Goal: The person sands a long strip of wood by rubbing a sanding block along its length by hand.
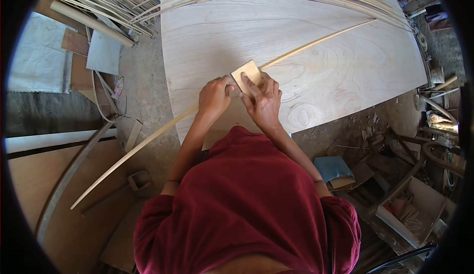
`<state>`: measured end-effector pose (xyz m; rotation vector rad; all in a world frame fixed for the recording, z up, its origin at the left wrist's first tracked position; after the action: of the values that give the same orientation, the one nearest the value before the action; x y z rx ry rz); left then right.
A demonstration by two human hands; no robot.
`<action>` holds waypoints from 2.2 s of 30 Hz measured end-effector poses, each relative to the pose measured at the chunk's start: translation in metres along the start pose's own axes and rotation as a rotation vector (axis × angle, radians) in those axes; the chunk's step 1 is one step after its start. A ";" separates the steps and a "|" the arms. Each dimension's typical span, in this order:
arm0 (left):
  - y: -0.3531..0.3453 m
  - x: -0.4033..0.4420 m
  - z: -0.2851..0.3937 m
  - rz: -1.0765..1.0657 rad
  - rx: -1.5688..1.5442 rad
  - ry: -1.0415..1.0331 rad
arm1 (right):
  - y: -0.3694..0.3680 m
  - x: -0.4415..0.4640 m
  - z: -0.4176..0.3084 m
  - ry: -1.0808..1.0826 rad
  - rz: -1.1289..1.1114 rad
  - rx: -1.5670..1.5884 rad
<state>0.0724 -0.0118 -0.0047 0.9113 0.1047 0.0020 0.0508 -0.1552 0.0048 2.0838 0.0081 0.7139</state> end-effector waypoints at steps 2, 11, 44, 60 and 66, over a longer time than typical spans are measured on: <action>0.004 0.002 0.001 0.001 -0.033 0.012 | -0.001 0.003 0.005 -0.016 -0.001 -0.012; 0.010 0.014 0.001 0.052 0.025 0.008 | 0.003 0.017 0.042 -0.182 0.066 -0.108; -0.001 0.006 0.000 0.001 -0.033 0.076 | 0.000 0.011 0.032 -0.155 -0.067 -0.084; -0.002 0.012 -0.001 0.146 0.060 -0.021 | 0.000 0.004 0.043 -0.161 -0.021 -0.177; -0.007 0.011 -0.010 -0.024 -0.012 0.126 | -0.009 0.004 0.017 -0.047 -0.093 -0.082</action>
<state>0.0824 -0.0075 -0.0171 0.8978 0.2325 0.0376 0.0646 -0.1619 -0.0073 2.0076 0.0480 0.5994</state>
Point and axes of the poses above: each hand's wrist, its own x-axis towards the middle knuckle, its own y-axis out of the back of the hand, z = x × y, the point moved 6 cm from there along x, towards the middle knuckle, and after that the axes turned 11 degrees about y, right-handed, at the moved point
